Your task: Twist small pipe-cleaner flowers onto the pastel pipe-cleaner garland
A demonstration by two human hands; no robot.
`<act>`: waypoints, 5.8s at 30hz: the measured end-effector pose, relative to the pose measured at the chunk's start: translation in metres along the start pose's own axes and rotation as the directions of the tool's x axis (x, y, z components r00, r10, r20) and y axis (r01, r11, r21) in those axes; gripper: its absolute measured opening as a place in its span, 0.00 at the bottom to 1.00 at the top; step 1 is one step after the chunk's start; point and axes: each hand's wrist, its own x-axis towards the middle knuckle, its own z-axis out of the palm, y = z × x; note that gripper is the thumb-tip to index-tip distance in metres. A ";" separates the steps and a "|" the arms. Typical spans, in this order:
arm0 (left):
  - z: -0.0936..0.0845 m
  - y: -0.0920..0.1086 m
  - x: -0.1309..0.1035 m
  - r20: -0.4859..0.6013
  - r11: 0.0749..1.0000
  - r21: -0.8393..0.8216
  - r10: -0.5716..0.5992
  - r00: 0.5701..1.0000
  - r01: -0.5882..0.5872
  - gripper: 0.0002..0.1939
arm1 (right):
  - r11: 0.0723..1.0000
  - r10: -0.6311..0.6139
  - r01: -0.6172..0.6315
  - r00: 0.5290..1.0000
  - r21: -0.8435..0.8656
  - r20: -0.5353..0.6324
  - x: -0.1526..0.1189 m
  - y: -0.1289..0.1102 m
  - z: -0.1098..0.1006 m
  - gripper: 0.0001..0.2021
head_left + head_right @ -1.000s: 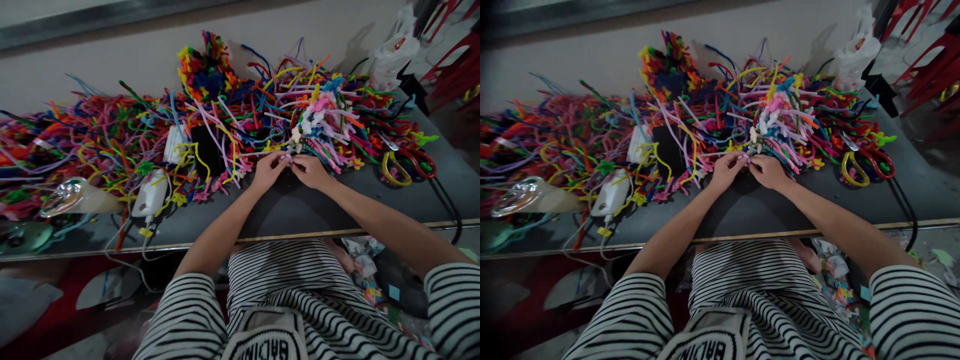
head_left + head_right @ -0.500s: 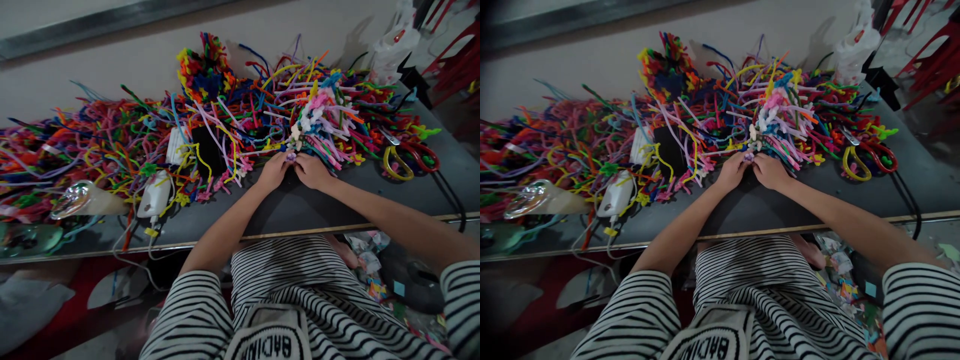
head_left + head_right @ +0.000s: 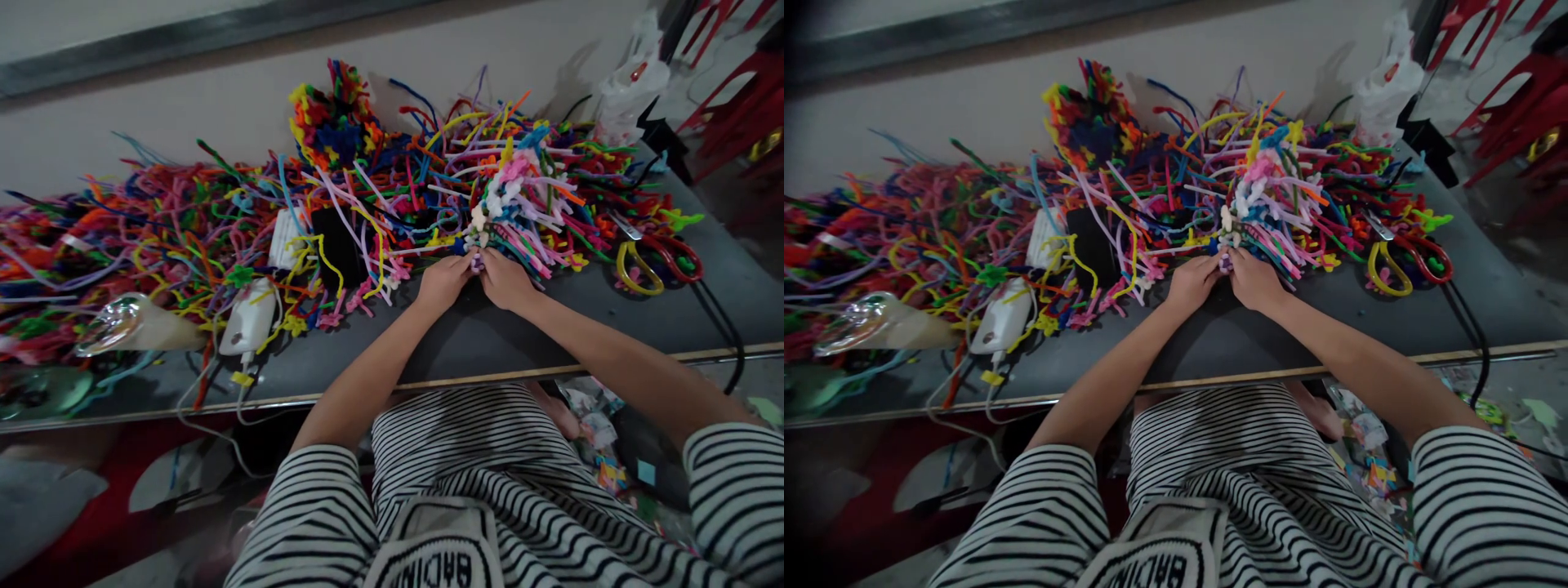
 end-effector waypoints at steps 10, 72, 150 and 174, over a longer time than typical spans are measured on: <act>0.002 0.006 0.002 -0.002 0.991 0.127 -0.046 0.999 0.045 0.18 | 0.997 -0.069 0.071 0.991 -0.008 0.113 0.009 0.010 0.007 0.26; -0.015 0.024 0.007 -0.123 0.749 -0.600 -0.434 0.893 0.281 0.11 | 0.780 0.201 0.035 0.931 0.624 -0.303 0.010 0.009 -0.002 0.09; -0.020 0.025 0.000 -0.025 0.729 -0.592 -0.441 0.897 0.343 0.07 | 0.499 0.271 -0.130 0.962 0.857 -0.012 0.010 0.005 0.007 0.14; -0.016 0.021 0.000 -0.061 0.673 -0.680 -0.448 0.892 0.291 0.10 | 0.431 0.284 -0.132 0.959 0.893 0.005 0.012 0.007 0.014 0.23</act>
